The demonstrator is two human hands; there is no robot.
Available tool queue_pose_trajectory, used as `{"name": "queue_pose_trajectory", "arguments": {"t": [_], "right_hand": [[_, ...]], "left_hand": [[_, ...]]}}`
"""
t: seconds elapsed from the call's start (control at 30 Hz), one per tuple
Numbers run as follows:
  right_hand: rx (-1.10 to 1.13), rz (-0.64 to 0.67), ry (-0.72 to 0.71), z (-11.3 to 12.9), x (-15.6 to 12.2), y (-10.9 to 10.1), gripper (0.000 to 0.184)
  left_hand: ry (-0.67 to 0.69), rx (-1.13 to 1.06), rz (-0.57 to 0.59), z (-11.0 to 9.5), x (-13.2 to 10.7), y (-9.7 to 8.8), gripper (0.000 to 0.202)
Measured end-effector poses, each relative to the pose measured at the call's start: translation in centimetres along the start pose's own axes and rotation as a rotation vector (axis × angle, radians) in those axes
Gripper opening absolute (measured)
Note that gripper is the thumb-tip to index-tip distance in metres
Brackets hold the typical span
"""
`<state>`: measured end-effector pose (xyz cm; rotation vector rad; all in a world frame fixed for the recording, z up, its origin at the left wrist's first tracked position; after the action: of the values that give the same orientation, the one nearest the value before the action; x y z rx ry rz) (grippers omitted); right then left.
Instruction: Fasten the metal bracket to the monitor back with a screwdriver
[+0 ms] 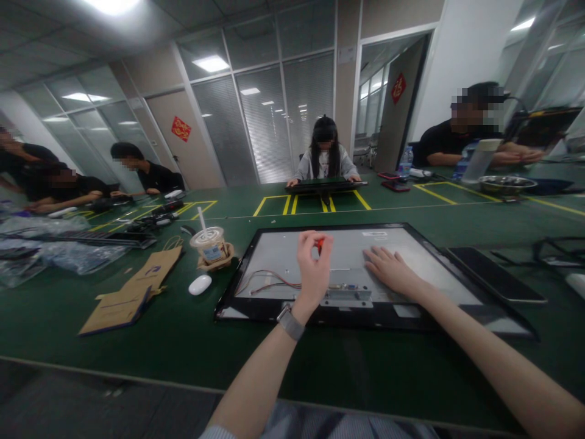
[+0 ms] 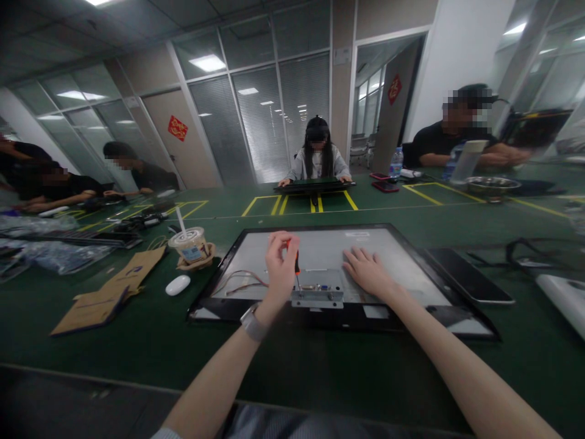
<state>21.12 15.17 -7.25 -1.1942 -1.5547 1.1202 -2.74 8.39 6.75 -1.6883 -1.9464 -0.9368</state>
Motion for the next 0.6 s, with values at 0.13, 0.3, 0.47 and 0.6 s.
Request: {"name": "queue_pose_trajectory", "arguments": {"t": [0.13,0.3,0.47,0.6], "right_hand": [[0.008,-0.001,0.0,-0.1,0.0,0.1,0.061],[0.007,-0.009,-0.01,-0.2,0.1,0.2,0.061],[0.014,-0.026,-0.012,-0.1,0.1,0.1,0.06],[0.006,-0.028,-0.008,-0.1,0.1,0.0,0.059]], "left_hand": [[0.023,0.054,-0.02,-0.6,0.1,-0.2,0.023],[-0.092,-0.022,0.011,1.1,-0.2,0.1,0.032],[-0.053,-0.012,0.043,0.8,-0.3,0.3,0.033],[0.029,0.024,0.006,-0.6,-0.1,0.0,0.023]]}}
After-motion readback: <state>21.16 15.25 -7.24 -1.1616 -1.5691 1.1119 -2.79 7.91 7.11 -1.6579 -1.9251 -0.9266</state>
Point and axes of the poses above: each hand's wrist, its own x-axis towards the middle knuckle, its own y-axis out of the palm, z = x × y, the point moved 10 cm from there along x, towards the middle knuckle, and after that the axes turned 13 degrees about -x, right-handed, at the moved point
